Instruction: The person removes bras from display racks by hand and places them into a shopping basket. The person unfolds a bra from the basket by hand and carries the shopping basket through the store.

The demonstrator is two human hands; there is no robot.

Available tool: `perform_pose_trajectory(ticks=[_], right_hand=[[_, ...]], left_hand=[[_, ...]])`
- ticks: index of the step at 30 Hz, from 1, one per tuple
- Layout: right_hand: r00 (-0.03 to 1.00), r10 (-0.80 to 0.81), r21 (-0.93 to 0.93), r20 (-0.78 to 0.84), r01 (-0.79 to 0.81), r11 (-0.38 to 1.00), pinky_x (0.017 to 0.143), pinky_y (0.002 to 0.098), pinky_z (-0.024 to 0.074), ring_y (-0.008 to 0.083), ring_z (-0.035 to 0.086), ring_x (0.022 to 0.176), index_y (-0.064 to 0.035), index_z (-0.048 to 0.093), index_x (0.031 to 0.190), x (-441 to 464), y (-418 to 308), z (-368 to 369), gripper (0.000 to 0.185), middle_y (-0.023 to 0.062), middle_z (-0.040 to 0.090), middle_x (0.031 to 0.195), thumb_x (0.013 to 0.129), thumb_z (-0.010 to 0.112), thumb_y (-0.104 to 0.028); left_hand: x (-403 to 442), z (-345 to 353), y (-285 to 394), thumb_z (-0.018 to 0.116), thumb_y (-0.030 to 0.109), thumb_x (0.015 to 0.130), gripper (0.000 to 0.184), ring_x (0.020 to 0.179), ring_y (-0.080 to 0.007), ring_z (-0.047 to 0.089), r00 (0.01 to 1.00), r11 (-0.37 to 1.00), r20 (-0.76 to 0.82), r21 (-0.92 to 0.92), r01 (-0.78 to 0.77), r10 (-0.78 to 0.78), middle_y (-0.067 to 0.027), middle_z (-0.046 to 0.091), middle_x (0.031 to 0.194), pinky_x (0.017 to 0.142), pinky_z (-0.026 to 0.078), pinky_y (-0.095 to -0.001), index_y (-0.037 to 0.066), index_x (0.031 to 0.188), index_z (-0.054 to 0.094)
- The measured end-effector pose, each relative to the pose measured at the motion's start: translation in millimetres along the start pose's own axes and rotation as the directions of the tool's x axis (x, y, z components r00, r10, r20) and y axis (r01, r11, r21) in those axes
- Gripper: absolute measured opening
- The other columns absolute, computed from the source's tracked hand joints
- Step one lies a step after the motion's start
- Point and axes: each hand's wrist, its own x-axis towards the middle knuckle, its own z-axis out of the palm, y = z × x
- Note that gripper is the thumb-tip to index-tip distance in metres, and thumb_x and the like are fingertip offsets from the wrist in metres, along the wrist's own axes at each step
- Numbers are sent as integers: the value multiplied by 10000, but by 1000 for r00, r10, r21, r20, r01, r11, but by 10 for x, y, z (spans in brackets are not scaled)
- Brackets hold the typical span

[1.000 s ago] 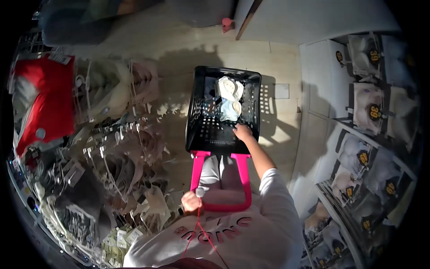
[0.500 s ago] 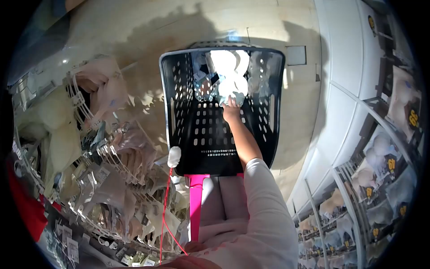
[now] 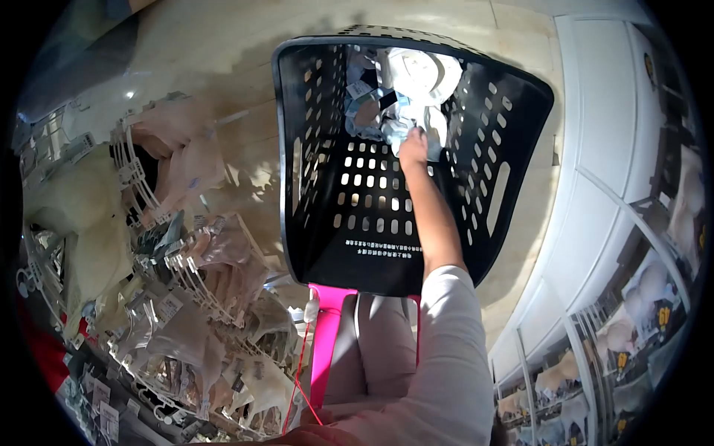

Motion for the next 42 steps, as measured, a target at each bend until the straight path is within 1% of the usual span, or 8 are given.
perform_pose_trajectory(ticks=[5, 12, 17, 21, 26, 31, 38, 42], right_hand=[[992, -54, 421, -118, 99, 902, 617, 426, 497, 337, 610, 616, 1, 638, 663, -1022, 308, -608, 257, 174, 617, 686, 760, 564, -226], [963, 20, 801, 269, -235, 550, 681, 386, 475, 346, 616, 760, 4, 586, 793, -2253, 381, -1617, 318, 199, 618, 753, 756, 598, -312], [986, -106, 866, 130, -61, 496, 760, 392, 474, 368, 607, 864, -3, 344, 1078, -3035, 655, -2432, 578, 247, 592, 940, 696, 675, -285], [995, -36, 842, 98, -63, 536, 701, 345, 490, 271, 631, 821, 7, 466, 1031, -3623, 1010, -2976, 422, 180, 623, 835, 690, 668, -137], [984, 161, 997, -72, 74, -1, 718, 275, 466, 139, 584, 786, 14, 591, 970, -4128, 1616, -3433, 228, 61, 625, 862, 748, 542, 17], [960, 198, 968, -200, 225, -115, 798, 235, 411, 118, 535, 920, 17, 583, 996, -4653, 1706, -4269, 217, 54, 581, 1000, 793, 505, 11], [924, 290, 784, -249, 368, -500, 884, 295, 417, 154, 524, 1028, 11, 456, 1163, -5440, 1591, -5237, 298, 87, 551, 1085, 923, 442, -165], [876, 300, 658, -377, 481, -579, 858, 306, 432, 163, 543, 986, 1, 485, 1126, -5837, 1527, -5790, 272, 78, 562, 1047, 923, 427, -170]], left_hand=[[-126, -52, 156, 532, 118, 738, 238, 529, -279, 472, 999, 999, -34, -13, -41, 40, -86, 456, 521, 628, 429, -373, 55, 517, 469], [-467, -216, 582, 529, 115, 743, 239, 534, -280, 474, 988, 990, -91, -42, -133, 128, -86, 457, 523, 637, 430, -373, 55, 519, 468], [-728, -282, 895, 526, 113, 745, 239, 539, -281, 476, 963, 965, -128, -80, -249, 237, -86, 458, 525, 643, 431, -373, 55, 521, 467], [-821, -410, 1053, 525, 111, 748, 240, 542, -282, 477, 939, 940, -138, -94, -329, 315, -86, 458, 526, 648, 431, -373, 55, 522, 467], [-895, -584, 1132, 483, 77, 757, 207, 552, -309, 497, 935, 918, -186, -207, -337, 301, -113, 493, 542, 599, 415, -401, 39, 554, 493], [-891, -686, 1353, 496, 183, 821, 309, 555, -303, 531, 957, 957, -136, -108, -270, 255, -136, 535, 554, 577, 440, -386, 34, 553, 537], [-643, -1127, 1636, 595, 299, 822, 368, 792, -285, 622, 979, 873, 151, -486, -50, 139, -176, 621, 831, 712, 474, -369, 1, 1033, 544], [-356, -1603, 2274, 724, 384, 693, 891, 1183, -361, 389, 852, 840, -219, -173, -513, 475, -255, 347, 1287, 939, 388, -381, -66, 1295, 246]])
